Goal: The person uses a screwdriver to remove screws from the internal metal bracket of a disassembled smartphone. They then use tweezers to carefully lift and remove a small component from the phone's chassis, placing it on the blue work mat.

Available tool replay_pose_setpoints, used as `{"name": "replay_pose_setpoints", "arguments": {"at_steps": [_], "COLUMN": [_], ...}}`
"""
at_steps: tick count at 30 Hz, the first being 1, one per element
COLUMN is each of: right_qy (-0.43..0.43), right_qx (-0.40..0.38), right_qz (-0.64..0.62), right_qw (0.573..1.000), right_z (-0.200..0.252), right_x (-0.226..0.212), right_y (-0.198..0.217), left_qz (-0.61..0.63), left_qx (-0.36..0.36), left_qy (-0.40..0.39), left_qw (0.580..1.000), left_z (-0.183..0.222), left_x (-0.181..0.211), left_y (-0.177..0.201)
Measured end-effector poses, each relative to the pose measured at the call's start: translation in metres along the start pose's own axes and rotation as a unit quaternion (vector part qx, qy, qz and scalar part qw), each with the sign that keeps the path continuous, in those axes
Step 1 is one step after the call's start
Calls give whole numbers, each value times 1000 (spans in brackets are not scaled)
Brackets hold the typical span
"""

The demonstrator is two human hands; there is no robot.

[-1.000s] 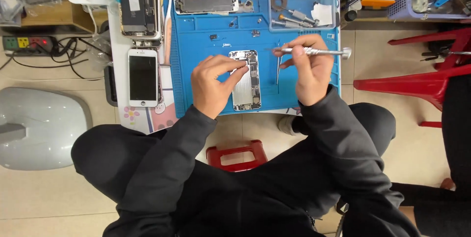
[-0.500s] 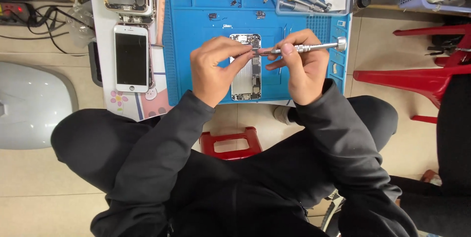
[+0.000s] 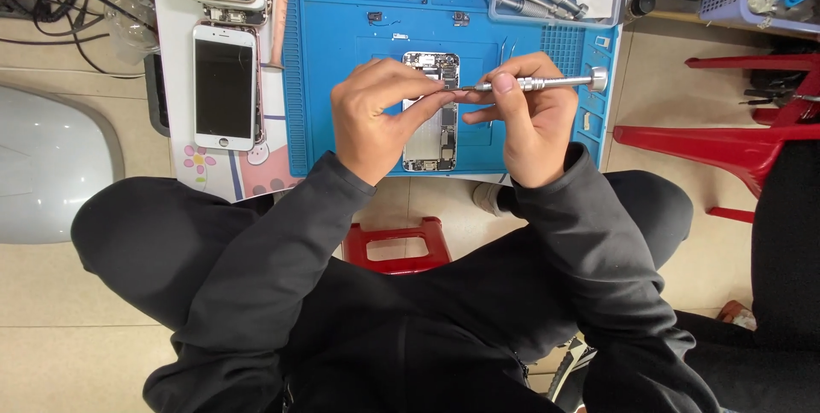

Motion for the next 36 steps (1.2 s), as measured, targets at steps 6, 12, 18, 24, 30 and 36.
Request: {"name": "replay_pose_setpoints", "arguments": {"at_steps": [6,12,18,24,30,36], "right_qy": [0,-5,-33,-66,-81,-154], "right_qx": [-12,-14,0,3,-10,0], "right_qz": [4,3,-9,-48,-66,-146], "right_qw": [1000,1000,999,997,994,977], "right_z": [0,0,-1,-1,-1,2], "right_x": [0,0,6,19,27,73], "right_y": [-1,-1,0,0,-3,5], "left_qz": [-6,-8,-29,-51,-70,-126], "left_qx": [-7,-11,-37,-68,-77,-92], "left_qy": [-12,-12,-31,-53,-49,-73], "left_qw": [1000,1000,998,995,993,985], "left_z": [3,1,-4,-7,-1,3], "left_x": [-2,1,2,5,-2,-7], "left_y": [-1,0,-1,-1,-3,-12]}}
Point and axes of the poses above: each hand's wrist, its own z-axis away from the middle knuckle, its own y-axis out of the back of the hand, x = y × z, the point moved 7 cm from there along -z, towards the middle knuckle, and after that the axes turned 7 degrees about -y, right-handed, at the moved point
